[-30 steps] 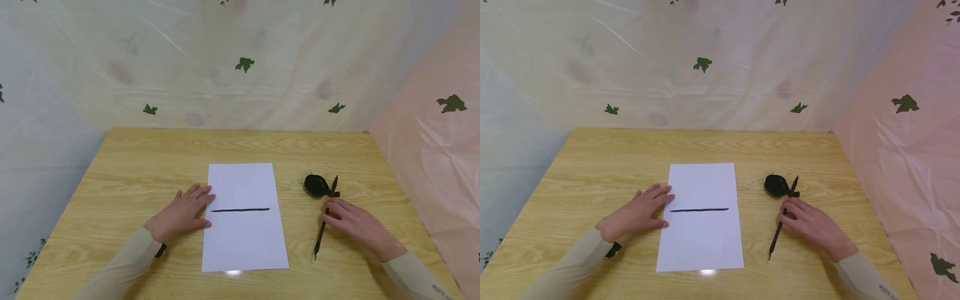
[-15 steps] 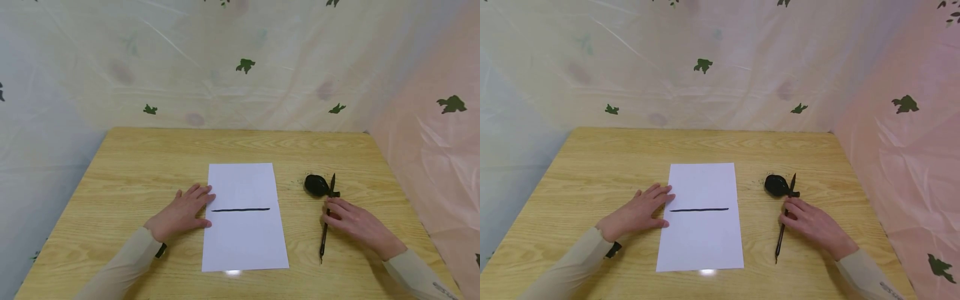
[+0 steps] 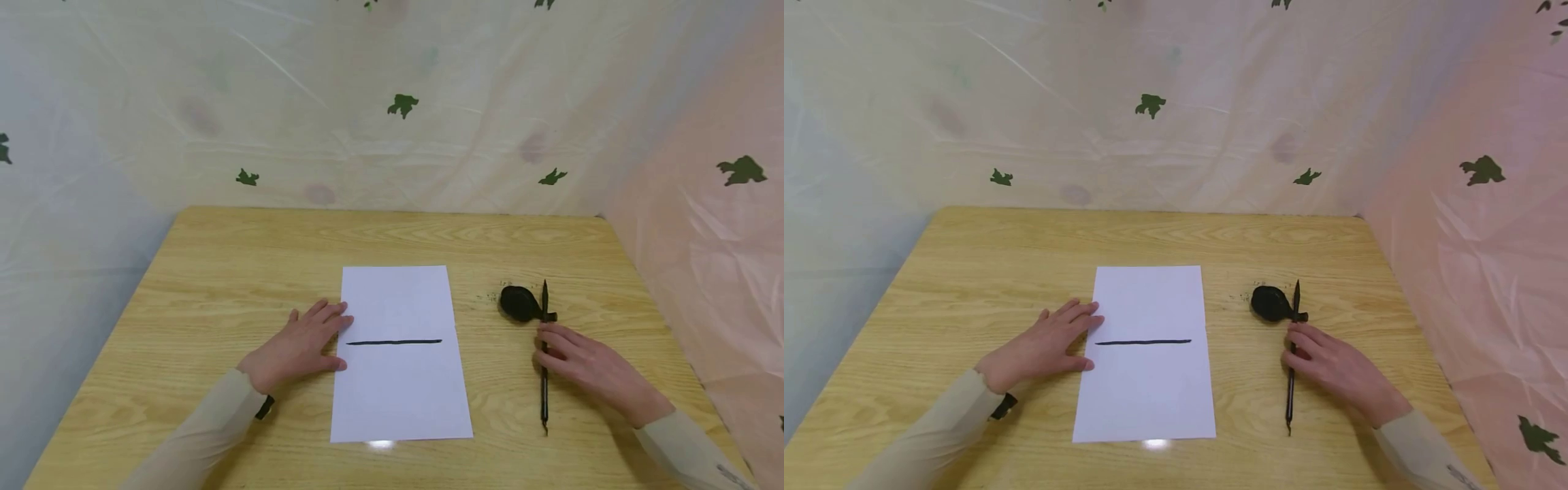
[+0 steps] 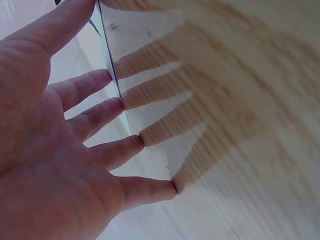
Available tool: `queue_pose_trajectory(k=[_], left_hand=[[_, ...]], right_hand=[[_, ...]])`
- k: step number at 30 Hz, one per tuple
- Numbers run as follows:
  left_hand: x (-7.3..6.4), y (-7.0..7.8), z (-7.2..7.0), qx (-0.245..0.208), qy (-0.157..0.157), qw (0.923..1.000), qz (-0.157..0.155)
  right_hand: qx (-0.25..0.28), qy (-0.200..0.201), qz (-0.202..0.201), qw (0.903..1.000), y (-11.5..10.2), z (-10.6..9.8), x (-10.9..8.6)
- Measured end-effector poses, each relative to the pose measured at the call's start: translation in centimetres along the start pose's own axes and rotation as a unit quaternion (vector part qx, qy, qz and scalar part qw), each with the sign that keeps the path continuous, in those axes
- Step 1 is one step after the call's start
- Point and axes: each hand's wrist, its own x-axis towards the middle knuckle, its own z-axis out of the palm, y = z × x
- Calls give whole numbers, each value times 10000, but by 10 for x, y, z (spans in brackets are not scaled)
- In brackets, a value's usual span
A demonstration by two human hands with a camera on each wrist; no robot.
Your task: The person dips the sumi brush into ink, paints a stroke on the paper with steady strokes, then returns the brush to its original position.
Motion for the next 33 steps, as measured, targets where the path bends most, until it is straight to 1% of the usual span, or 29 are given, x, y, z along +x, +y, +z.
queue_pose_trajectory(k=[7, 10, 14, 16, 18, 21, 24, 27, 31, 33], left_hand=[[2, 0, -2, -8, -82, 9999, -91], [2, 1, -3, 5, -60, 10000, -76], [3, 2, -4, -80, -19, 10000, -39], [4, 2, -5, -132, -26, 9999, -64], [4, 2, -5, -88, -5, 9999, -54], [4, 2, -6, -1, 27, 10000, -29], [4, 1, -6, 26, 51, 10000, 6], [3, 0, -6, -53, 66, 10000, -1], [-1, -1, -7, -121, 170, 9998, -24], [-3, -2, -7, -72, 276, 9996, 35]], right_hand=[[38, 0, 162, 9999, -1, 0, -4], [155, 81, 221, 9996, -1, -2, -6], [217, 84, 298, 9993, -2, -8, -9], [141, 13, 423, 9990, -3, -13, -10], [63, -62, 616, 9981, -5, -17, -10], [156, -30, 952, 9953, -7, -24, -6], [342, 264, 1257, 9911, -10, -27, 1], [495, 912, 1400, 9847, -14, -28, 11], [596, 1727, 1572, 9705, -22, -26, 28], [638, 1944, 1747, 9631, -28, -26, 35]])
